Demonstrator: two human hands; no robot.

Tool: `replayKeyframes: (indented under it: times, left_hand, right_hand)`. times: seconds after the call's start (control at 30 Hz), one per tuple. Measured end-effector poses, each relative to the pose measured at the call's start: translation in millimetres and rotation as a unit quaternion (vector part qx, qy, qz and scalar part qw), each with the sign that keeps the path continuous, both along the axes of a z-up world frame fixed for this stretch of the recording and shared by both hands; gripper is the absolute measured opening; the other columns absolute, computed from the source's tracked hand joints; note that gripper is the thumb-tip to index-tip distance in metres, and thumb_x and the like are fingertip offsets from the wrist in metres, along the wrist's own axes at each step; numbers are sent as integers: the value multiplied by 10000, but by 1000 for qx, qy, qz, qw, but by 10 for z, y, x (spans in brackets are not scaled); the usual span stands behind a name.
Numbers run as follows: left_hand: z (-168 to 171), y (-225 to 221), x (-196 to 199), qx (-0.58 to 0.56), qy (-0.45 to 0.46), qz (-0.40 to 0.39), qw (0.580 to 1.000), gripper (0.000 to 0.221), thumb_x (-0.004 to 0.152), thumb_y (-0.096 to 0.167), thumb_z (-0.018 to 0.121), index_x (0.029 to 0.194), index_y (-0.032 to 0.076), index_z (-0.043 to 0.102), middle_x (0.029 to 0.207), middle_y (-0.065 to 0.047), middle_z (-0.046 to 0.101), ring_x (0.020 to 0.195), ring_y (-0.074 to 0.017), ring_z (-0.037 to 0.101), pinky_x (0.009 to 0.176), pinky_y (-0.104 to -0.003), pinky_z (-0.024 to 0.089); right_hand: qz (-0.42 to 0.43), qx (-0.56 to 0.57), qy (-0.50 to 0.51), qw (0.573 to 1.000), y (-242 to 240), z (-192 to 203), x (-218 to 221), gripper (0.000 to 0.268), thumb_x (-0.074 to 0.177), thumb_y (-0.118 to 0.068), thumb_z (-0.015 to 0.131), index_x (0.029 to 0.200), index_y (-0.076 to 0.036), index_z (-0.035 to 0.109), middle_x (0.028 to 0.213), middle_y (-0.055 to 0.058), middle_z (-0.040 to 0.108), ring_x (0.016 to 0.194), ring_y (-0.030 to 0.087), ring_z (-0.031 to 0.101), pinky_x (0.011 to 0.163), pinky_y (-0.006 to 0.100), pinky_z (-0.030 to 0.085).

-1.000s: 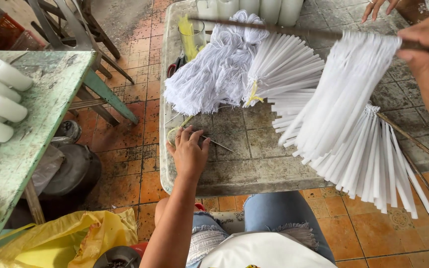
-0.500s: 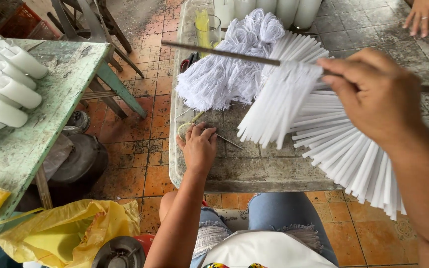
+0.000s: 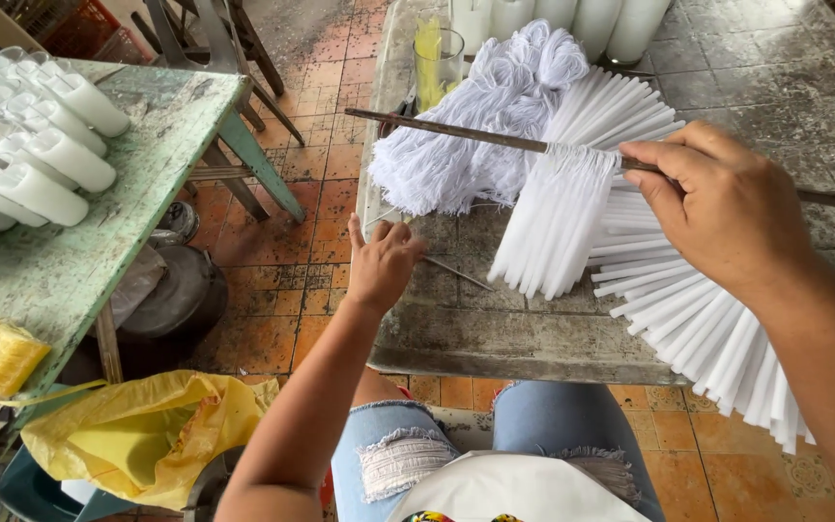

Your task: Tying bundles of white candle wicks together using thin yellow strips on a production table.

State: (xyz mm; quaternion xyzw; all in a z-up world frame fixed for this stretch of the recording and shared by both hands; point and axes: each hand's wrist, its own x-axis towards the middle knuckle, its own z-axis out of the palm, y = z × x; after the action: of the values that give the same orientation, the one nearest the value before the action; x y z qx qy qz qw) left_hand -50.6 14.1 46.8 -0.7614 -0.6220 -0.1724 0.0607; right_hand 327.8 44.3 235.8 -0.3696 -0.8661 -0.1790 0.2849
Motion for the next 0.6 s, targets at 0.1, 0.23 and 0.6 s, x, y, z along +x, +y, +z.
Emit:
replayKeyframes:
  times: [0.1, 0.23, 0.6]
  left_hand:
    - [69, 6, -141, 3, 67, -66, 996, 259, 982, 6, 506, 1070, 163, 691, 1036, -52, 599, 1032, -303, 589, 1113, -835, 241]
    - [413, -133, -373, -89, 62, -71, 992, 153, 1023, 67, 493, 1103, 158, 587, 1000, -5, 667, 874, -194, 662, 1154, -717, 271]
    - [1576, -587, -13, 170, -255, -61, 950, 78, 1024, 144, 680, 1069, 81, 693, 1005, -61, 699, 914, -248, 662, 727, -377, 526]
  right_hand:
    - [1, -66, 3, 998, 11, 68, 57, 273, 1077, -159, 726, 1332, -84, 789, 1052, 55, 677, 817, 253, 669, 622, 414, 568]
    - [34, -103, 15, 994, 72, 116, 159, 200, 1039, -103, 734, 1215, -14, 765, 1125, 114, 653, 950, 275, 673, 834, 406, 561]
    - [-38, 52, -77, 995, 193, -48, 311, 183, 1149, -376, 693, 1241, -226, 743, 1055, -41, 786, 822, 215, 731, 663, 390, 561]
